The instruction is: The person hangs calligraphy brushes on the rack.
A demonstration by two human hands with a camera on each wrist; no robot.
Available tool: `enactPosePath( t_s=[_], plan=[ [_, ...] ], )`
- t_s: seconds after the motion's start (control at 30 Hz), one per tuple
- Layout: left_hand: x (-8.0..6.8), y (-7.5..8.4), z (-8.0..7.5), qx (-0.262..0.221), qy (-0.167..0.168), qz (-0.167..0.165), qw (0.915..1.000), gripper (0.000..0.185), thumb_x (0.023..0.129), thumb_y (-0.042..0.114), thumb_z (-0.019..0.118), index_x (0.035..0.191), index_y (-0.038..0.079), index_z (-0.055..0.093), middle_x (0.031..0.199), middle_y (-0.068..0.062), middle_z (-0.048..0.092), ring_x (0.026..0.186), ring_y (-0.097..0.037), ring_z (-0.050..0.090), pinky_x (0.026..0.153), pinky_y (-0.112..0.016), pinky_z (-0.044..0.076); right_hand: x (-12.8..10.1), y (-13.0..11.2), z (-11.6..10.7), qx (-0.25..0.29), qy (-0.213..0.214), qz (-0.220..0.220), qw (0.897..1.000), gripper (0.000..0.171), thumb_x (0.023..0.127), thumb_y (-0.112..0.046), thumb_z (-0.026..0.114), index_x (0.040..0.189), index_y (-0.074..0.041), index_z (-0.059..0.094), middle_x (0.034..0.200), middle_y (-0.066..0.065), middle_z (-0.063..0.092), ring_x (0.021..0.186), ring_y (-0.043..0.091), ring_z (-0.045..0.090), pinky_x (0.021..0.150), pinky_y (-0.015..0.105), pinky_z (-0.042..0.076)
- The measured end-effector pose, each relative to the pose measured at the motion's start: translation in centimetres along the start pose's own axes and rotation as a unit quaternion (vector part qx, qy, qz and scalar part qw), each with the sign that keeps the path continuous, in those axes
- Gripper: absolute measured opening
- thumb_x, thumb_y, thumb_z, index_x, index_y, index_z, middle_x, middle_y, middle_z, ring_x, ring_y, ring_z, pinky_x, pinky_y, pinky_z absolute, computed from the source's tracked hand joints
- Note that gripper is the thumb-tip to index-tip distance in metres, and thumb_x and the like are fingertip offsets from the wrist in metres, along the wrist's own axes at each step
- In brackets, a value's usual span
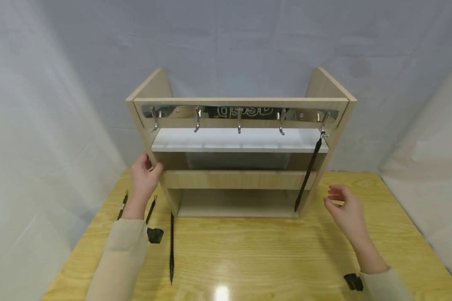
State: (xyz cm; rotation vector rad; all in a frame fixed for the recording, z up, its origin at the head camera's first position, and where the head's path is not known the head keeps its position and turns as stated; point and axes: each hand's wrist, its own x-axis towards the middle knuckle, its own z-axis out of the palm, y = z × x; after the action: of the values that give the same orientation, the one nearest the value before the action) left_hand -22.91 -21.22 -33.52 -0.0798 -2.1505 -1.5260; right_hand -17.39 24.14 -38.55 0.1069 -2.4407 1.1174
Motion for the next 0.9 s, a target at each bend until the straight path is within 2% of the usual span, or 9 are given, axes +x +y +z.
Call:
enactPosePath(
  t_s=[0.1, 0.23, 0.4, 0.5, 0.6, 0.67, 0.83, 0.9],
  plan=[
    [0.1, -0.5, -0.1, 0.0, 0.0, -0.001, 1.0, 0.038, 0.082, -0.005, 0.049, 0.12, -0.007, 0.047, 0.118, -0.024, 0.049, 0.109, -0.033, 0.048, 0.088, -0.044, 0.043, -0.2, 1.3, -0.5, -0.011, 0.008, -0.004, 1.0, 0.029, 0.08, 0.0, 0.058, 0.107, 0.007, 0.052, 0.094, 0.019, 0.057, 0.079, 0.009, 0.053, 0.062, 0.001, 0.04],
    [0.1, -1.3, -0.1, 0.013, 0.0, 0.005, 0.9999, 0.037, 0.082, -0.002, 0.05, 0.119, -0.006, 0.048, 0.117, -0.022, 0.05, 0.109, -0.032, 0.048, 0.088, -0.042, 0.043, -0.7, 3.1, -1.1, -0.032, 0.019, -0.005, 0.999, 0.026, 0.078, 0.001, 0.06, 0.103, 0.006, 0.054, 0.092, 0.02, 0.058, 0.074, -0.01, 0.045, 0.059, 0.001, 0.039],
    [-0.1, -1.6, 0.0, 0.024, 0.003, 0.013, 0.9996, 0.036, 0.082, 0.0, 0.05, 0.118, -0.006, 0.049, 0.116, -0.022, 0.051, 0.108, -0.033, 0.049, 0.086, -0.042, 0.045, -1.2, 4.7, -2.2, -0.066, 0.01, 0.016, 0.998, 0.026, 0.078, -0.001, 0.06, 0.103, 0.006, 0.055, 0.092, 0.021, 0.059, 0.071, -0.013, 0.041, 0.058, 0.003, 0.037],
    [-0.1, -1.5, 0.1, 0.019, 0.005, 0.016, 0.9997, 0.037, 0.082, -0.001, 0.051, 0.118, -0.005, 0.048, 0.116, -0.022, 0.051, 0.108, -0.032, 0.049, 0.086, -0.042, 0.045, -1.5, 5.5, -2.8, -0.08, 0.002, 0.027, 0.996, 0.026, 0.079, -0.003, 0.059, 0.103, 0.007, 0.054, 0.093, 0.022, 0.059, 0.073, -0.003, 0.049, 0.055, 0.006, 0.039],
    [0.0, -1.4, 0.2, 0.011, 0.005, 0.017, 0.9998, 0.038, 0.082, -0.002, 0.051, 0.12, -0.005, 0.048, 0.117, -0.021, 0.05, 0.109, -0.031, 0.049, 0.086, -0.043, 0.045, -1.6, 6.5, -3.3, -0.092, 0.0, 0.031, 0.995, 0.027, 0.079, -0.003, 0.059, 0.103, 0.007, 0.053, 0.094, 0.024, 0.058, 0.075, 0.019, 0.057, 0.051, 0.01, 0.042],
    [0.0, -1.3, 0.2, 0.008, 0.003, 0.017, 0.9998, 0.038, 0.082, -0.001, 0.051, 0.12, -0.005, 0.048, 0.117, -0.021, 0.05, 0.109, -0.03, 0.048, 0.086, -0.043, 0.044, -1.7, 7.2, -3.5, -0.101, -0.001, 0.035, 0.994, 0.027, 0.079, -0.002, 0.06, 0.104, 0.008, 0.053, 0.095, 0.026, 0.057, 0.077, 0.032, 0.057, 0.049, 0.012, 0.043],
    [-0.1, -1.4, 0.3, 0.008, 0.0, 0.017, 0.9998, 0.036, 0.083, 0.0, 0.051, 0.119, -0.005, 0.049, 0.116, -0.021, 0.051, 0.109, -0.031, 0.049, 0.086, -0.043, 0.045, -1.9, 8.6, -4.3, -0.117, -0.016, 0.046, 0.992, 0.028, 0.08, -0.004, 0.058, 0.104, 0.009, 0.052, 0.097, 0.027, 0.056, 0.079, 0.037, 0.057, 0.05, 0.016, 0.044],
    [-0.2, -1.1, 0.3, 0.008, 0.0, 0.017, 0.9998, 0.035, 0.083, -0.002, 0.051, 0.118, -0.006, 0.049, 0.116, -0.022, 0.051, 0.109, -0.032, 0.049, 0.086, -0.043, 0.044, -2.1, 9.1, -4.5, -0.121, -0.023, 0.053, 0.991, 0.028, 0.08, -0.004, 0.057, 0.104, 0.01, 0.051, 0.097, 0.028, 0.055, 0.08, 0.039, 0.056, 0.052, 0.024, 0.047]
  ],
)
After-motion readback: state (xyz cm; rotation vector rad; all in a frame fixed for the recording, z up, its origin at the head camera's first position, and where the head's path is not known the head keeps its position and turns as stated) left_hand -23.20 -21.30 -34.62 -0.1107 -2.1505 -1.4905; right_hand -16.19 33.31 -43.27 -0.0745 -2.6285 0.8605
